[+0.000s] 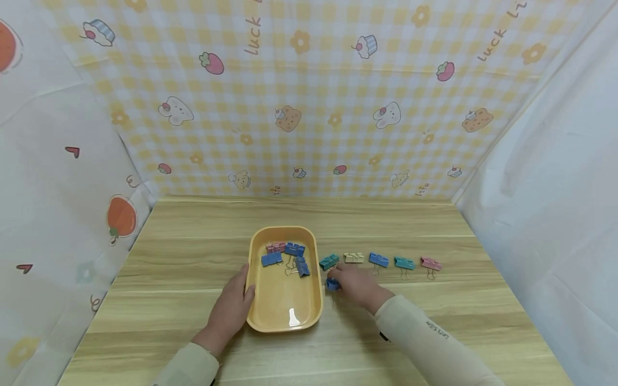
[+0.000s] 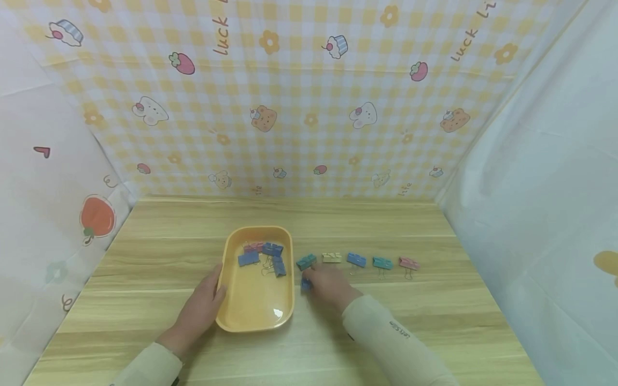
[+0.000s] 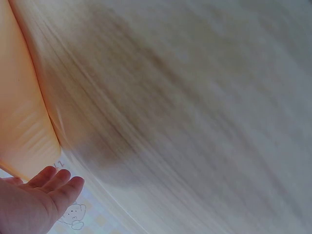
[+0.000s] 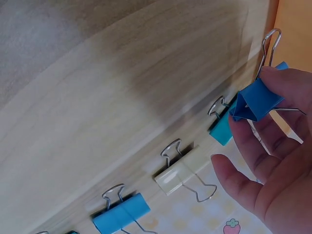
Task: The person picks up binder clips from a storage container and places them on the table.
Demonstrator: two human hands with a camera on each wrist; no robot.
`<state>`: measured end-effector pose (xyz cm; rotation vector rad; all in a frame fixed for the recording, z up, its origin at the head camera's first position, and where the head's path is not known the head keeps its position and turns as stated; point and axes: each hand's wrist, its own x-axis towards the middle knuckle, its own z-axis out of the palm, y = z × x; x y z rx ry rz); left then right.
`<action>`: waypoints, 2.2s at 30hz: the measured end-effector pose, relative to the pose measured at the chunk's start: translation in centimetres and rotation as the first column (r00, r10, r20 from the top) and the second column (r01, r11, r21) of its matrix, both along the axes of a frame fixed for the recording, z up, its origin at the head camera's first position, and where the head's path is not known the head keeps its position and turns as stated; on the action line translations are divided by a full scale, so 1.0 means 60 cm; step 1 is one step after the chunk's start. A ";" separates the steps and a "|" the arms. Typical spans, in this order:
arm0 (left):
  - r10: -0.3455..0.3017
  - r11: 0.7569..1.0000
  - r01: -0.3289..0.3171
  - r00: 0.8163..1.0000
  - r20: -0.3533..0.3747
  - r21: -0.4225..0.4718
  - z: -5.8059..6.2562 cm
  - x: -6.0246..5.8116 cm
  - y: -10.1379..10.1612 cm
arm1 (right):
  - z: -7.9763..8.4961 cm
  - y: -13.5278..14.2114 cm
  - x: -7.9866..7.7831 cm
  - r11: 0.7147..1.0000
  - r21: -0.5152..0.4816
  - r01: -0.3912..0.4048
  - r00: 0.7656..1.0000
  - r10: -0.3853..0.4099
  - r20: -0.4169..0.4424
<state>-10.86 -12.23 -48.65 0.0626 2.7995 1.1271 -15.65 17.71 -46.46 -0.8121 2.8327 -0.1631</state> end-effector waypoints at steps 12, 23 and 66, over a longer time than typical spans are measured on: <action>0.002 1.000 -0.002 1.000 -0.005 -0.005 0.000 0.001 0.001 | -0.016 -0.007 0.002 1.000 0.005 -0.024 1.000 0.024 0.016; 0.007 1.000 -0.007 1.000 -0.012 -0.003 -0.003 0.000 0.000 | -0.014 -0.018 0.008 0.998 0.061 -0.022 1.000 0.022 0.012; 0.000 1.000 0.000 1.000 -0.006 -0.001 -0.002 0.000 -0.001 | -0.003 -0.006 0.018 0.999 0.034 0.028 0.998 -0.030 0.057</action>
